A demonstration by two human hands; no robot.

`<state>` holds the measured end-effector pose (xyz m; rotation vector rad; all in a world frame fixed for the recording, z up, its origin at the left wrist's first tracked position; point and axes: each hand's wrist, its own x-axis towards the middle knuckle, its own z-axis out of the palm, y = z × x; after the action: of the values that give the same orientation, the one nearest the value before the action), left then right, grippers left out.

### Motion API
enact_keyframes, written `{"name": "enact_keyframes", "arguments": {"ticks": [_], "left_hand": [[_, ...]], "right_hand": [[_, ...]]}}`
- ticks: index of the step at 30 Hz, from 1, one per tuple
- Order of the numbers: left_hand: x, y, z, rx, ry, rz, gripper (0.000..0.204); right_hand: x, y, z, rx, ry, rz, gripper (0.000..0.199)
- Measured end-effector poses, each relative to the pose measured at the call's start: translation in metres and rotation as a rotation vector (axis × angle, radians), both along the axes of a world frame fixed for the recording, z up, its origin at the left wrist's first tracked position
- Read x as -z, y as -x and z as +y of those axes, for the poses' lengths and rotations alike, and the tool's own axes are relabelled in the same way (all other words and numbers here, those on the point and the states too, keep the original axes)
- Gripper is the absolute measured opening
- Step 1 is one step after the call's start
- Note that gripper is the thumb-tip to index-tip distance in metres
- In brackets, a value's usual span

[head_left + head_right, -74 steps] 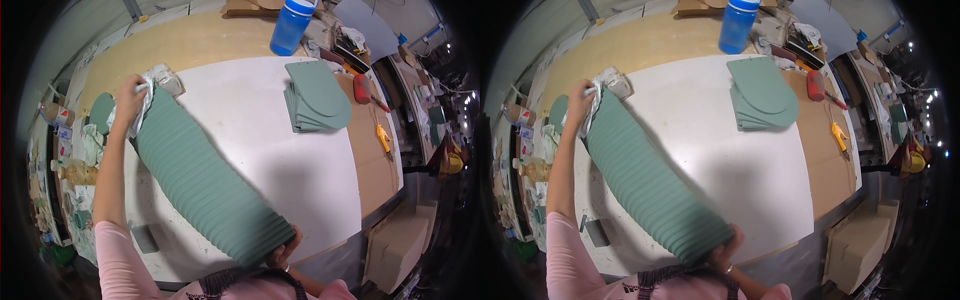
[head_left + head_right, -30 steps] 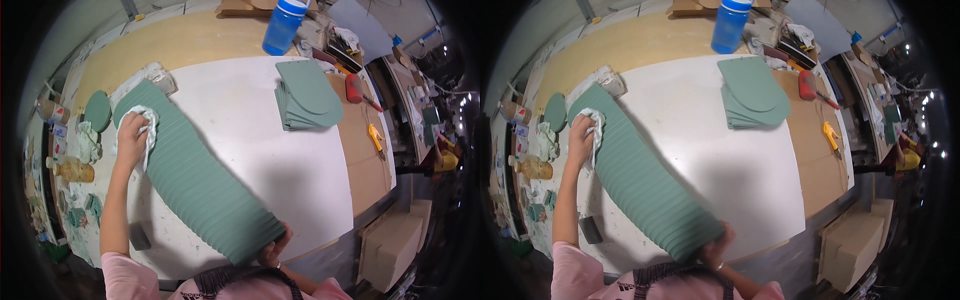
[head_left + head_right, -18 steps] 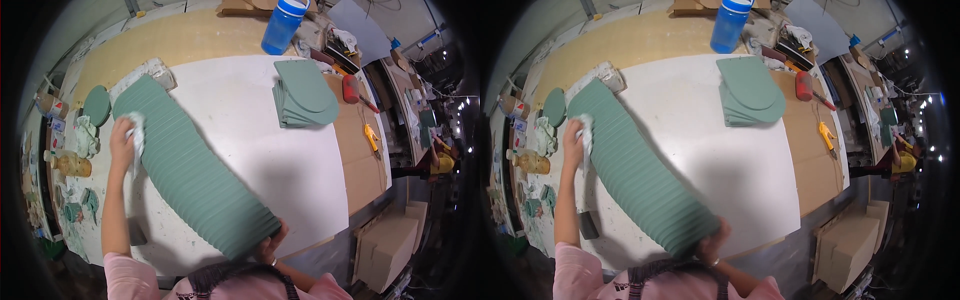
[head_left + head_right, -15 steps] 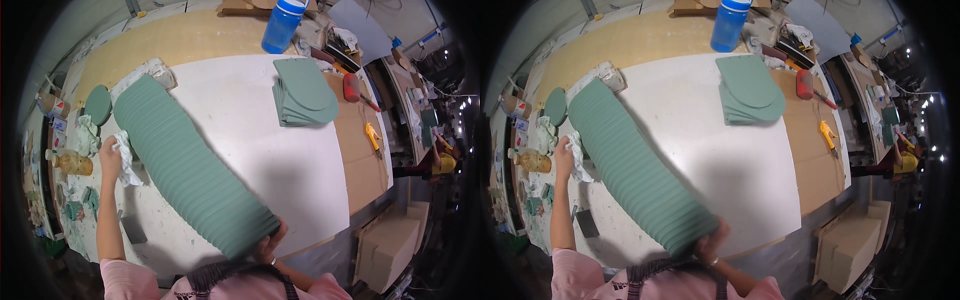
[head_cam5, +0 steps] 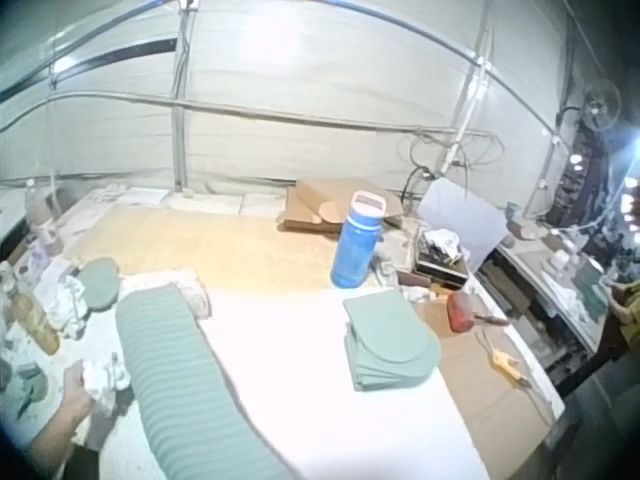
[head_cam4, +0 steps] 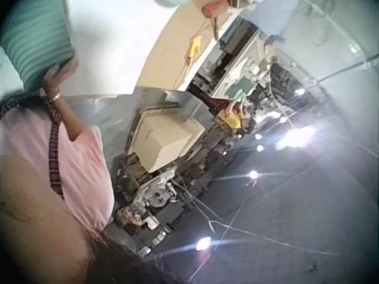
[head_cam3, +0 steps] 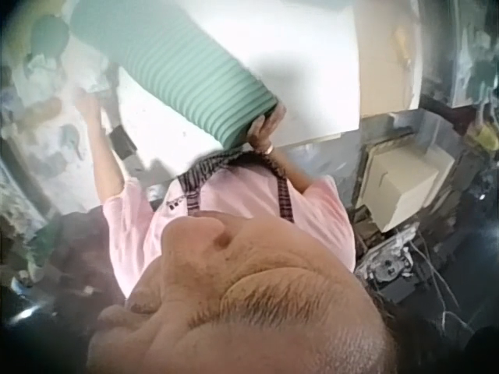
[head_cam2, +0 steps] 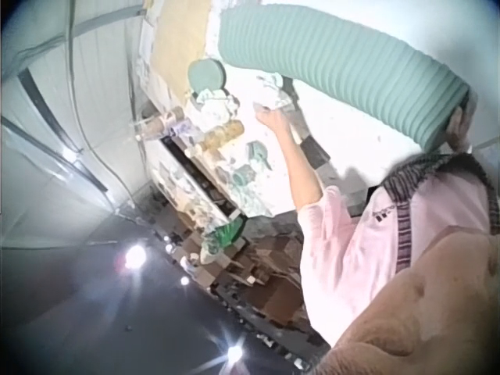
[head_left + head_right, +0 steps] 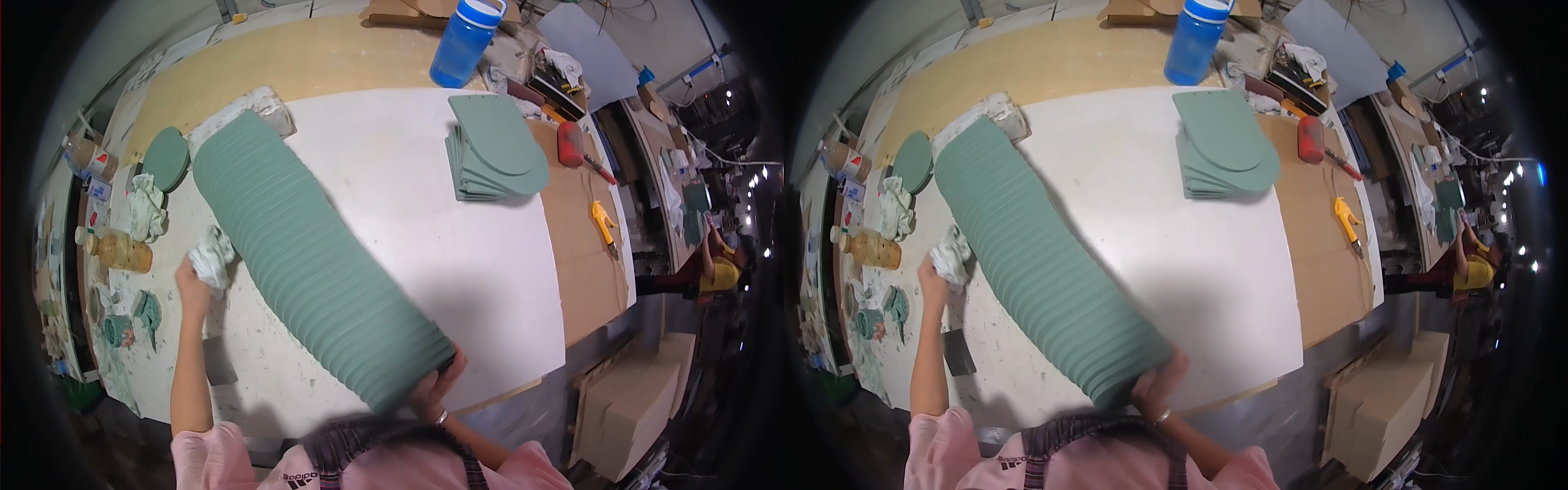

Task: The person cleans and separates green foam components at a workstation. The person picks up a stack of foam pieces and peels away excess material from the edges before wiping the surface with a white cloth.

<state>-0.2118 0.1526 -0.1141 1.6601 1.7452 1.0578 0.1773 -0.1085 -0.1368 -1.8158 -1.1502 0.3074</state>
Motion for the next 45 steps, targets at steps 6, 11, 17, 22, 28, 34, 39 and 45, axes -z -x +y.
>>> {"name": "enact_keyframes", "arguments": {"ticks": [6, 11, 17, 22, 28, 34, 39, 45], "left_hand": [[-0.064, -0.101, 0.043, 0.358, -0.329, -0.025, 0.031], [-0.007, -0.088, -0.01, 0.206, -0.269, -0.004, 0.014], [0.008, -0.004, -0.075, -0.227, 0.193, -0.213, 0.018], [-0.049, -0.144, -0.069, 0.197, -0.131, -0.179, 0.03], [-0.034, -0.129, -0.131, 0.1, -0.01, -0.178, 0.021], [-0.07, -0.221, -0.118, 0.572, -0.356, 0.307, 0.022], [-0.042, -0.167, -0.172, 0.406, -0.229, 0.163, 0.028], [-0.057, -0.208, -0.144, 0.361, -0.308, 0.288, 0.026]], "right_hand": [[0.004, -0.001, -0.003, -0.022, 0.006, 0.05, 0.062], [0.011, 0.0, -0.007, 0.006, -0.028, 0.083, 0.065], [-0.002, 0.006, -0.001, -0.013, -0.048, 0.089, 0.058], [0.0, 0.003, 0.003, -0.016, -0.09, 0.157, 0.052], [0.003, 0.005, 0.001, -0.005, -0.122, 0.143, 0.055], [0.007, 0.002, 0.0, 0.009, -0.078, 0.06, 0.057], [0.001, 0.0, 0.001, 0.033, -0.103, 0.01, 0.058], [-0.003, -0.004, -0.001, -0.038, -0.078, -0.059, 0.061]]}}
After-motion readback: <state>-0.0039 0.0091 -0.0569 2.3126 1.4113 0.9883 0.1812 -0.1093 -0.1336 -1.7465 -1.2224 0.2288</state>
